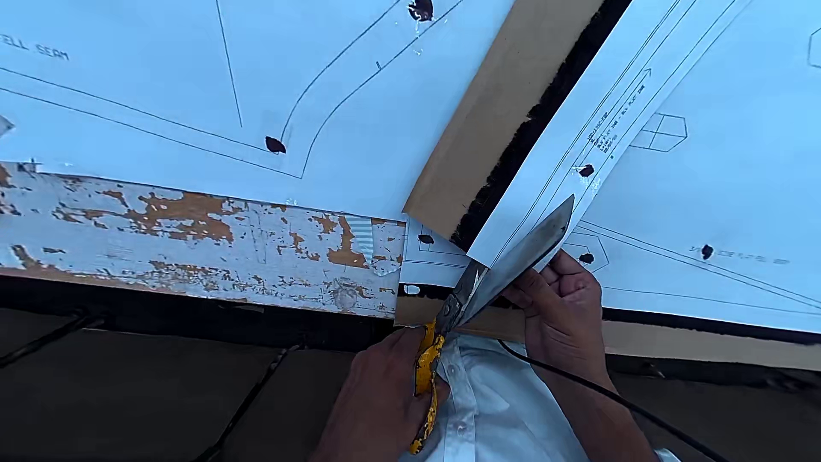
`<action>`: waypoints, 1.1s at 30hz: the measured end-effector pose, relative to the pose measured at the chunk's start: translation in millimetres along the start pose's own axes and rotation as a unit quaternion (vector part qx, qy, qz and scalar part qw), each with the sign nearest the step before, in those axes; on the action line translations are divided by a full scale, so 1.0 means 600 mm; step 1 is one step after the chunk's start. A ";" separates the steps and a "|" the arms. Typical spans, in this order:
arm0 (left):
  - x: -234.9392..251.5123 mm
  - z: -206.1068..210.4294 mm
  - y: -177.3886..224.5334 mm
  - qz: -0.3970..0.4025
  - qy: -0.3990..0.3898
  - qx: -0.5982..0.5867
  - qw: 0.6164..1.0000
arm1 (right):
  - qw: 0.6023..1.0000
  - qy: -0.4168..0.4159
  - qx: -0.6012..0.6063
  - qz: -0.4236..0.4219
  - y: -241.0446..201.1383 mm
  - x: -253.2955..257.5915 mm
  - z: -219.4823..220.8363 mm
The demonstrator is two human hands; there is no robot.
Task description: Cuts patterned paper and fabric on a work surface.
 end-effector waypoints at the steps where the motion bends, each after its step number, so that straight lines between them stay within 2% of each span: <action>1: 0.000 0.001 -0.001 0.002 0.002 -0.002 1.000 | 1.000 -0.001 0.002 -0.002 0.000 0.000 0.000; 33: 0.000 0.005 -0.019 -0.037 -0.004 -0.039 0.999 | 1.000 0.003 0.023 0.017 0.012 0.001 0.003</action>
Point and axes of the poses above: each hand's wrist, its own x-axis towards the middle knuckle, its own z-axis out of the palm, y = z × x, the point moved 5 cm from there along x, towards the middle knuckle
